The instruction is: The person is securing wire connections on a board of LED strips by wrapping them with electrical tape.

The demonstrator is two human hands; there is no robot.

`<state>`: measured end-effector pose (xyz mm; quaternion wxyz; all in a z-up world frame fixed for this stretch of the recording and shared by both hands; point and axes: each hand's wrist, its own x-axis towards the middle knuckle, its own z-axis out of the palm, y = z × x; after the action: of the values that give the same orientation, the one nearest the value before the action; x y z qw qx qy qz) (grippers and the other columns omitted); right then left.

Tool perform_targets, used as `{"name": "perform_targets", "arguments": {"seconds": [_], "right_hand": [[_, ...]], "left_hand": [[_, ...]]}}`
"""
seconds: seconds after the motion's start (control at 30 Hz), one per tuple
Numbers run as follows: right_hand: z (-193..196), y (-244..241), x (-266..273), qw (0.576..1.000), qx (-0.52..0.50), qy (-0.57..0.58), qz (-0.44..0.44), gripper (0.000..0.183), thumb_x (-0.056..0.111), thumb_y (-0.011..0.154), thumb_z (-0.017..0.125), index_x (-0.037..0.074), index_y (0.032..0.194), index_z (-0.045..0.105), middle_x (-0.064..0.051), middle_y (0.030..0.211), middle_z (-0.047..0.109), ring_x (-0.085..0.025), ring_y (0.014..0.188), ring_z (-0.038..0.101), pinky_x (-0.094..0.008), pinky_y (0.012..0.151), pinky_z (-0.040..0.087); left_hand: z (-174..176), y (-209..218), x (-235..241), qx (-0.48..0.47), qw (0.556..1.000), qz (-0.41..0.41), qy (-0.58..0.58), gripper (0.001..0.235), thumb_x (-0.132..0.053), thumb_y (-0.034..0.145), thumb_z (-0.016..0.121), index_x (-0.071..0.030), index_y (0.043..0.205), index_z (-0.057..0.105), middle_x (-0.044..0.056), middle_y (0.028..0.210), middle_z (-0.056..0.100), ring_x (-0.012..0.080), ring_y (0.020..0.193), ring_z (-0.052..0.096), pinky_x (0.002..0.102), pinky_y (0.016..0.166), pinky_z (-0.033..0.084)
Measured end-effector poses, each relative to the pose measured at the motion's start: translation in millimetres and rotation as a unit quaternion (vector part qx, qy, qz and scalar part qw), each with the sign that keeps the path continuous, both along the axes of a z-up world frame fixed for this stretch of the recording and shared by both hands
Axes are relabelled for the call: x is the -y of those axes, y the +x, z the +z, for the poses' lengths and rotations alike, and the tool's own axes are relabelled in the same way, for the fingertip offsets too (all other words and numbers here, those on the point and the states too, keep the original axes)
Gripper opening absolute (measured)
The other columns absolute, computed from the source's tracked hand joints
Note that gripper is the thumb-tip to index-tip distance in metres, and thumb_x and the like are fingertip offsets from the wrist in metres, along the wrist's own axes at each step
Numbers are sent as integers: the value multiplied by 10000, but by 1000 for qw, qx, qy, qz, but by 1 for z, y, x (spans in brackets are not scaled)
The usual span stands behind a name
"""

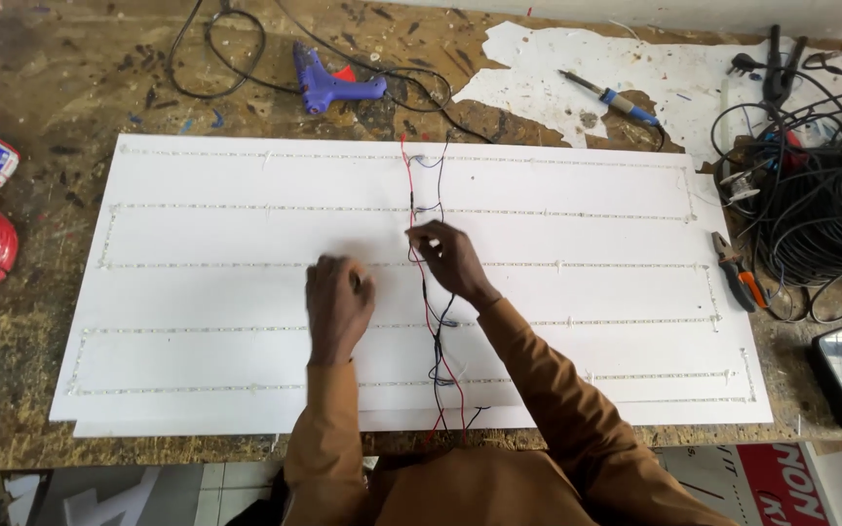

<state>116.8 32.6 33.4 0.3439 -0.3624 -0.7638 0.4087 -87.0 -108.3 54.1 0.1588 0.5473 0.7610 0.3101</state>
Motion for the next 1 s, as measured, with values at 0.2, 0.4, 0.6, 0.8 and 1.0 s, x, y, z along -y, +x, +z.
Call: {"name": "perform_targets", "arguments": {"seconds": [0.2,0.4,0.6,0.8,1.0], "right_hand": [[24,9,34,993,-35,-105,33,201,44,1089,742,-9,1258,837,-264,1075,831,-356,964,832,-444,814,707],[35,13,49,984,-34,-157,76,206,106,1094,765,-5,1257,826,-259,1045,821,-317,948,820,-421,835,719],[29,16,57,981,-45,-169,85,218,87,1099,741,-33,1267,812,-274,1089,810,-320,979,813,-418,850,718],[52,13,75,994,-92,-39,36,272,52,1046,822,-16,1309,810,-238,1209,784,-361,1033,833,-426,827,718],[58,20,74,990,-117,55,-49,224,-3,1030,836,3,1253,854,-177,1129,788,-298,978,830,-368,786,711]], "left_hand": [[-58,-4,19,3,998,56,-14,138,-45,1003,785,-106,1101,710,49,1140,607,289,1144,639,412,1007,525],[-31,16,18,-4,996,66,59,232,-39,1047,749,-39,1277,726,142,1259,623,353,1169,646,465,1023,557],[-65,7,9,10,986,87,144,78,-81,1119,734,-58,1045,724,52,1145,552,303,1052,667,413,953,568],[9,54,12,114,968,31,223,150,-174,1159,719,-56,1068,735,18,1117,554,241,1007,631,366,865,576],[50,75,14,76,959,-60,266,138,-195,1119,751,-67,1165,768,40,1197,576,308,1073,609,466,935,545]]}}
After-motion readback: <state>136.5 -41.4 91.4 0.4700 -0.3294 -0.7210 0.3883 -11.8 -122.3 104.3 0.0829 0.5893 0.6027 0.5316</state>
